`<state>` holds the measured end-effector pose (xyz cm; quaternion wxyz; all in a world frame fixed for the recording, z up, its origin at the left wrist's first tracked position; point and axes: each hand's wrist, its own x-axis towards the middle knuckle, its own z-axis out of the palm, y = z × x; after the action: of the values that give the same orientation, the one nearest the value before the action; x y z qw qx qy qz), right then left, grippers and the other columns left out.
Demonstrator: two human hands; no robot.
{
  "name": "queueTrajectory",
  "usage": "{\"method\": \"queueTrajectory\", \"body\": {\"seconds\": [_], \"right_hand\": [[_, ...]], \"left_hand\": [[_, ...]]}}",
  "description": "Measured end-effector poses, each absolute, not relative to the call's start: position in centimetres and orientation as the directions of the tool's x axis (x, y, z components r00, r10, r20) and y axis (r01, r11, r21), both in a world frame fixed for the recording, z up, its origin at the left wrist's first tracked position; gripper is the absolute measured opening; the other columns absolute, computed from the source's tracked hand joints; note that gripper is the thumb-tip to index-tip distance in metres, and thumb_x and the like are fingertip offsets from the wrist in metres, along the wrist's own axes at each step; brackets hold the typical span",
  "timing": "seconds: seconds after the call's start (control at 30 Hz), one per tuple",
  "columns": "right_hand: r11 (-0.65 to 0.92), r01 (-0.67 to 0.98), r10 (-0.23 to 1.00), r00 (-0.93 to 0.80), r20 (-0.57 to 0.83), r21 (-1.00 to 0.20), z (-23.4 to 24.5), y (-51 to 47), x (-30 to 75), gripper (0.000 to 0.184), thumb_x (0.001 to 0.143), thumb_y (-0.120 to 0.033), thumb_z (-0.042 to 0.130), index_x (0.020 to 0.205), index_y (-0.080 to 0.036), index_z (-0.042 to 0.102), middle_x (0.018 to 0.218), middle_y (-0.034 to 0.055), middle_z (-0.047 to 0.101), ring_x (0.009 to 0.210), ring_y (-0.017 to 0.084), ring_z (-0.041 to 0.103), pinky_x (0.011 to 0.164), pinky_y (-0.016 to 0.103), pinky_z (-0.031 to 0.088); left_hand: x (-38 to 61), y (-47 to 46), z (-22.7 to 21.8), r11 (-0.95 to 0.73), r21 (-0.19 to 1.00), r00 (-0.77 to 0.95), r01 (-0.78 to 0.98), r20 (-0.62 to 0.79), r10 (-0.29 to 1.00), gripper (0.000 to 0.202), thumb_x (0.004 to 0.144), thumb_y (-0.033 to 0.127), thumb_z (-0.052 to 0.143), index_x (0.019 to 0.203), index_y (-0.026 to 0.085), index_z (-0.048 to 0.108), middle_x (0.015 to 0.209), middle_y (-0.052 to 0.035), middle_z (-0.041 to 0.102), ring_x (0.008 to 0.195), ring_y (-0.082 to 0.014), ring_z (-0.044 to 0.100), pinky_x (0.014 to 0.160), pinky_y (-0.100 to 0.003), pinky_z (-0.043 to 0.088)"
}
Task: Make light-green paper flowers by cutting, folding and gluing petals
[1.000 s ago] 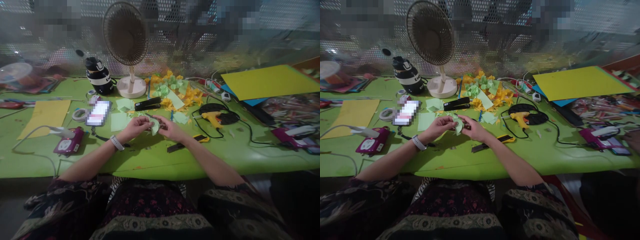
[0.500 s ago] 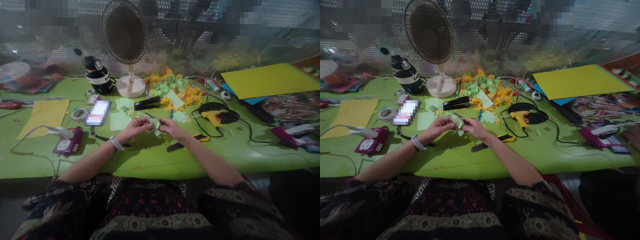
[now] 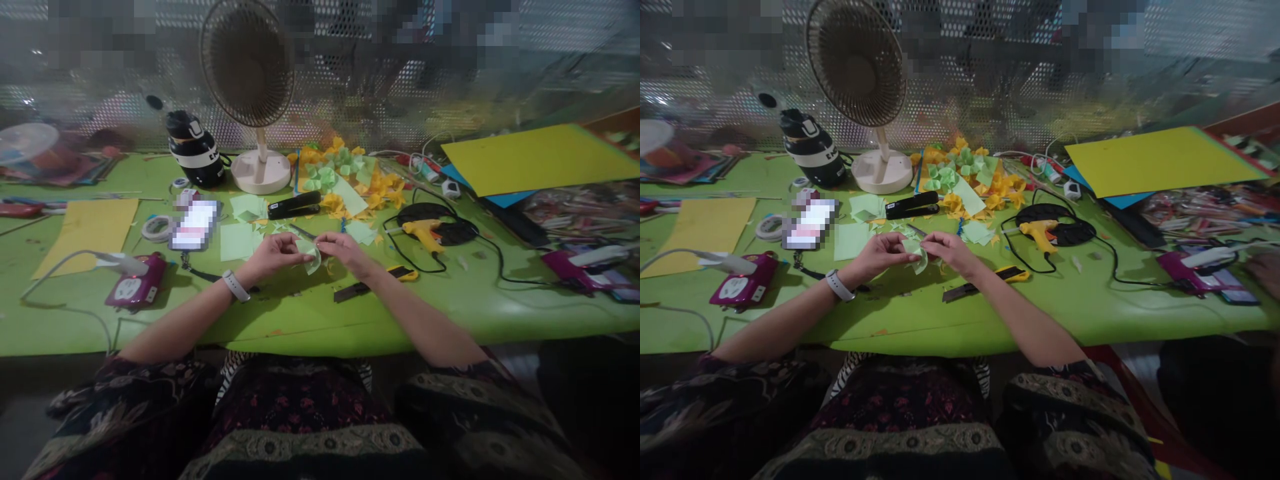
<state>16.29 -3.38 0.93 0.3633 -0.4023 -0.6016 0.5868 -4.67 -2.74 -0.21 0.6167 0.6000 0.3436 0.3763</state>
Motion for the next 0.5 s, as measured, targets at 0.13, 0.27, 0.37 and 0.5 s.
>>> {"method": "queueTrajectory", "body": {"seconds": [0.13,0.27,0.37,0.5], "right_hand": [[0.251,0.278,0.915,-0.381,0.134,-0.927,0.78,-4.05,15.74,0.034,0.08,-0.05,0.072,0.071,-0.019,0.059,0.061,-0.003,0.054,0.055,0.01,0.045,0.052,0.025,0.036],[0.34,0.327,0.894,-0.403,0.195,-0.882,0.46,-4.16,15.56,0.036,0.085,-0.05,0.065,0.068,-0.019,0.058,0.059,-0.0029,0.051,0.055,0.011,0.042,0.051,0.025,0.032],[0.304,0.297,0.906,-0.384,0.178,-0.905,0.47,-3.96,15.78,0.033,0.086,-0.047,0.064,0.069,-0.02,0.058,0.06,-0.0026,0.053,0.054,0.011,0.044,0.051,0.025,0.034],[0.154,0.175,0.928,-0.363,0.082,-0.972,0.79,-3.79,16.08,0.031,0.089,-0.046,0.06,0.072,-0.02,0.061,0.066,-0.0003,0.061,0.06,0.013,0.056,0.057,0.026,0.046]], "left_hand": [[-4.62,-2.73,-0.63,-0.01,1.0,0.496,-0.005,0.011,0.868,0.04,0.067,0.035,0.087,0.091,0.014,0.064,0.061,0.0022,0.064,0.051,-0.008,0.053,0.049,-0.021,0.035],[-4.57,-2.75,-0.61,-0.033,0.999,0.528,0.016,0.019,0.849,0.046,0.07,0.036,0.086,0.103,0.014,0.063,0.064,0.0017,0.064,0.054,-0.009,0.055,0.051,-0.022,0.038],[-4.58,-2.73,-0.44,-0.043,0.999,0.54,-0.009,0.041,0.841,0.048,0.075,0.034,0.082,0.114,0.014,0.061,0.07,0.0006,0.067,0.06,-0.0094,0.058,0.056,-0.023,0.042],[-4.83,-2.49,-0.36,-0.027,0.997,0.518,-0.076,0.063,0.853,0.042,0.084,0.032,0.074,0.12,0.016,0.06,0.086,-0.0041,0.072,0.078,-0.0128,0.066,0.073,-0.028,0.05]]}}
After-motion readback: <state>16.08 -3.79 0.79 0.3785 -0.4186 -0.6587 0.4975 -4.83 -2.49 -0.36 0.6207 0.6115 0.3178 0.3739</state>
